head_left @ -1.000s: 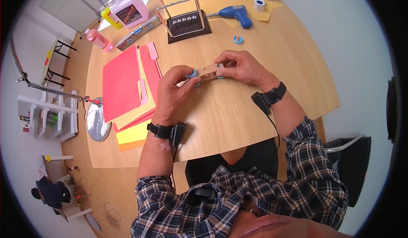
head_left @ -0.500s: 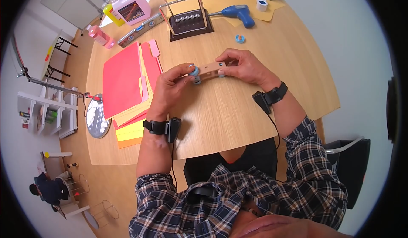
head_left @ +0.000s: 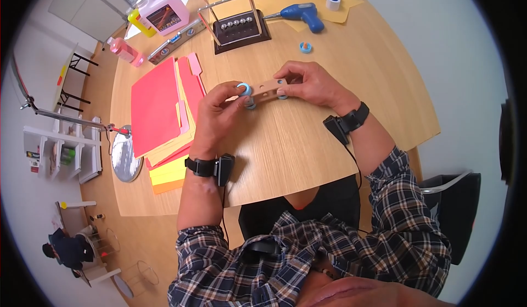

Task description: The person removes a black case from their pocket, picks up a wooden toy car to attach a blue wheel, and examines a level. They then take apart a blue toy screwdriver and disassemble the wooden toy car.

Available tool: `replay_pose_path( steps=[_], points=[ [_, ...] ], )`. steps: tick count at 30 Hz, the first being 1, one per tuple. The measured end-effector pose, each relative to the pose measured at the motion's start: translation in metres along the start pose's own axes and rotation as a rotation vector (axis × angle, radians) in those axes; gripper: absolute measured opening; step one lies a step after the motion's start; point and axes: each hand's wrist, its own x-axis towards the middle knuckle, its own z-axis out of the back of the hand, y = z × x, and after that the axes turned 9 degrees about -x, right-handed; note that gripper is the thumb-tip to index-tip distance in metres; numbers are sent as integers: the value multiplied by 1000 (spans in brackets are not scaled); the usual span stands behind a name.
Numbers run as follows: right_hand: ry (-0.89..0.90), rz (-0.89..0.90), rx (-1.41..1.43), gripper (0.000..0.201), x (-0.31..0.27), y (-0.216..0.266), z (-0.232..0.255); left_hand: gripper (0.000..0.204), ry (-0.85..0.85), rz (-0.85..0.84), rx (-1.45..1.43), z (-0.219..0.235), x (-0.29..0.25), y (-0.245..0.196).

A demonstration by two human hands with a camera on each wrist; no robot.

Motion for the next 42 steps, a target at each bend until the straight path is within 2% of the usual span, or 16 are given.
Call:
replay_pose_path(
  steps=[6,8,9,11,15,17,18,20,21,23,29,35,42],
  points=[
    [-42,13,-38,32,0,1,-1,31,84,25,-6,13,2,11],
    [-46,12,-17,32,1,0,0,45,98,136,-74,11,2,8],
    [-46,16,-19,32,1,0,0,45,96,132,-74,7,1,5],
    [-58,-15,-35,32,2,-2,1,58,81,197,-109,-4,0,0],
    [-46,4,-84,28,2,-4,1,67,50,144,-150,-10,4,9],
    [-31,-35,-53,28,3,-6,1,69,-8,203,-298,-9,6,7],
    [-30,-30,-56,28,4,-7,-1,69,-10,197,-297,-8,7,7],
    [-54,-28,201,32,6,-13,-4,67,-36,209,-396,-9,9,6],
    [-50,-23,198,32,7,-15,-5,67,-41,203,-395,-12,10,4],
    [-40,-45,226,33,9,-15,-4,61,-115,329,-658,-19,8,2],
    [-11,-67,300,36,5,-3,-9,50,-111,259,-787,-16,12,17],
    [-11,-89,313,37,6,-3,-13,48,-110,194,-773,-12,14,29],
    [28,-81,263,34,7,-6,-13,47,-130,211,-722,-13,12,25]
  ],
)
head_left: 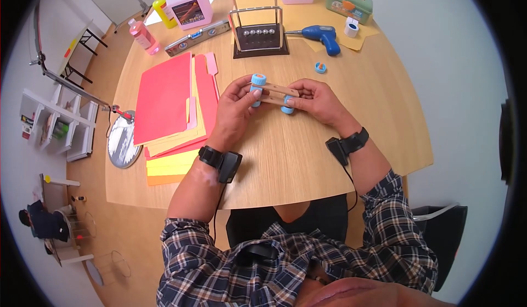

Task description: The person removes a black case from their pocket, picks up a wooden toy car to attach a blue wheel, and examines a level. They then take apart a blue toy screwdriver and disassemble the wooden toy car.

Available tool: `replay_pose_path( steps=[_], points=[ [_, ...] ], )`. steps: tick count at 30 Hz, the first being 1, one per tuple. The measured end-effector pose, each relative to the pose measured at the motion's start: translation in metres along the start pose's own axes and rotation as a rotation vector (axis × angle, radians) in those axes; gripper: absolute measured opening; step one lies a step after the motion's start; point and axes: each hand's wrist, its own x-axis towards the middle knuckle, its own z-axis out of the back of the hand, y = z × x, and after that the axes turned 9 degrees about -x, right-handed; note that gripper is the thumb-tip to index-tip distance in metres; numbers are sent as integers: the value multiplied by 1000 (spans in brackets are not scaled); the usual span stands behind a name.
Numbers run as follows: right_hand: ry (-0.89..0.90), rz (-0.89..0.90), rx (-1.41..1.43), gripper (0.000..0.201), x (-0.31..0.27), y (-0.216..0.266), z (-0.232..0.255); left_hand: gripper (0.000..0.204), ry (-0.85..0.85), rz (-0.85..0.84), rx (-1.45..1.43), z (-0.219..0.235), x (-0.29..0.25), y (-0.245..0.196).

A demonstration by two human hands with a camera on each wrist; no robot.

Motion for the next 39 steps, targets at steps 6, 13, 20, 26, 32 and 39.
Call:
replay_pose_path(
  steps=[6,13,20,26,32,39],
  points=[
    [-8,-86,46,36,-4,12,-8,44,2,0,-192,-20,-7,0],
    [20,-41,143,38,-6,9,-24,37,97,186,-148,-27,-14,9],
    [0,75,-85,36,-11,17,-18,35,79,209,-261,-24,-11,5],
    [-128,57,-135,33,-8,12,0,40,110,283,-226,-23,-10,0],
    [-209,157,-38,38,-5,13,-4,49,195,341,-140,-25,-10,5],
    [-227,205,-49,41,-3,15,-5,57,194,313,-86,-24,-5,8]
  ],
)
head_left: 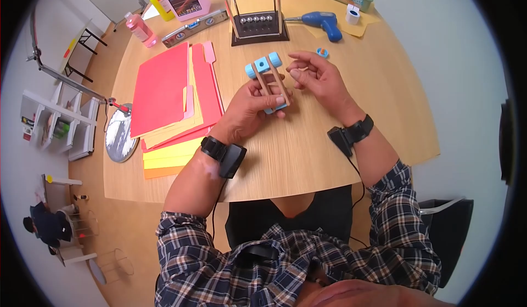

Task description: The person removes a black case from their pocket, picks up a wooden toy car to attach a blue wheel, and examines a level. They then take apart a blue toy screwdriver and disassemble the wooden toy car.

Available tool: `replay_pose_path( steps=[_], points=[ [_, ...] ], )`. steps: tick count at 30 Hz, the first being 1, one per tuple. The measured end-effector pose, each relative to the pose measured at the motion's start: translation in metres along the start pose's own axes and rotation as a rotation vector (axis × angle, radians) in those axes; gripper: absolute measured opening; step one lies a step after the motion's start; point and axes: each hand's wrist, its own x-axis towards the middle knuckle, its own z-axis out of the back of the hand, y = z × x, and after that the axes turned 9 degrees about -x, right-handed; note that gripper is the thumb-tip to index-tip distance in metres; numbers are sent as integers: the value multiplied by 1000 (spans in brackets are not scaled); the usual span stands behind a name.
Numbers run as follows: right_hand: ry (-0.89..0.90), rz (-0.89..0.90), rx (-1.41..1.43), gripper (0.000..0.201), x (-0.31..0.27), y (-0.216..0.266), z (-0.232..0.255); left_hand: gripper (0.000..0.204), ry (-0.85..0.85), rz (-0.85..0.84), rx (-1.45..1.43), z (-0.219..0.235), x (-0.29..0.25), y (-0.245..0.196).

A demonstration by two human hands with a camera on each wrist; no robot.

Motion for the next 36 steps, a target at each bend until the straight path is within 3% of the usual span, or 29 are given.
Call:
replay_pose_path(
  steps=[8,11,18,21,27,30,36],
  points=[
    [36,62,-91,35,2,-4,-1,73,-23,-62,36,5,7,-4],
    [26,130,-268,30,0,-3,-1,76,-16,-84,31,6,8,-5],
    [22,192,-332,26,-3,-6,-1,74,-21,-99,7,9,6,-5],
    [-42,134,-427,24,3,-9,16,72,-71,-109,-16,12,8,-4],
    [-356,34,-359,24,23,-34,70,70,-61,-132,32,15,9,-2],
    [-413,-50,-460,27,26,-48,85,71,-70,-118,37,15,9,-4],
    [-422,-39,-663,40,27,-56,85,74,-29,-119,-7,11,7,-6]
  ],
)
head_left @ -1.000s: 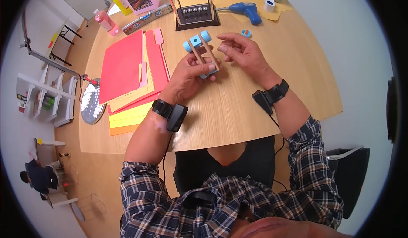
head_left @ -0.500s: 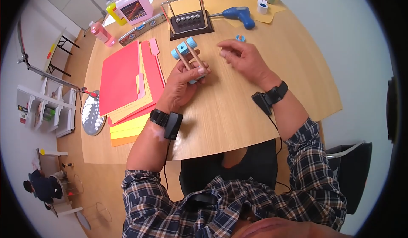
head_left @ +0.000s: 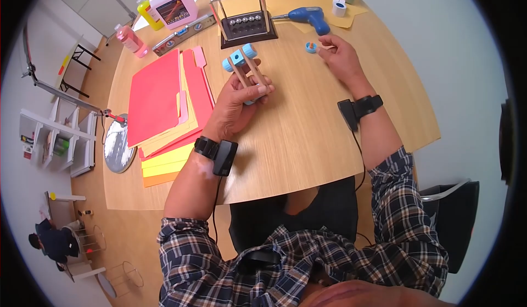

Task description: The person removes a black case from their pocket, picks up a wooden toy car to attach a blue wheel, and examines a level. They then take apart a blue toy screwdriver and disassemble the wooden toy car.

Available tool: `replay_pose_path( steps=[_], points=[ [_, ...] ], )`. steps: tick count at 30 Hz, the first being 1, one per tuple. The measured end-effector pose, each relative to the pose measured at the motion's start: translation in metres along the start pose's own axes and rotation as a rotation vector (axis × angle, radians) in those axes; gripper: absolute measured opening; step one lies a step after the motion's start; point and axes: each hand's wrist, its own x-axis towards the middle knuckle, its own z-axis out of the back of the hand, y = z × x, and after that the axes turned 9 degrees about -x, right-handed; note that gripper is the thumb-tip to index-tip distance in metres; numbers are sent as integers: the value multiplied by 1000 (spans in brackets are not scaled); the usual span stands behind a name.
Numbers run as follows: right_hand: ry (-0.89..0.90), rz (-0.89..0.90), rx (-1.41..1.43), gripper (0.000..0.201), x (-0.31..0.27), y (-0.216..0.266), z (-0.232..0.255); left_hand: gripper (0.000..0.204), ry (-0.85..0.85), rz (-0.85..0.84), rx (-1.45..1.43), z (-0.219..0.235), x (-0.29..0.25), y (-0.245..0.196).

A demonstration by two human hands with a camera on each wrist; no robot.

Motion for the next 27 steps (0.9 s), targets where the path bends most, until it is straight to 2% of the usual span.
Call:
replay_pose_path(
  steps=[9,13,22,24,27],
  points=[
    [87,-80,-117,56,-5,14,-3,74,-21,36,57,-3,2,3],
    [80,-36,-127,58,-1,1,-11,74,-8,36,64,-3,3,5],
    [175,-103,-229,47,3,14,-6,72,-32,48,22,-4,3,4],
    [135,-54,-137,42,1,9,-10,71,-39,46,19,-4,3,3],
    [112,-6,-151,39,-2,16,-10,68,-64,35,11,-2,2,3]
  ],
)
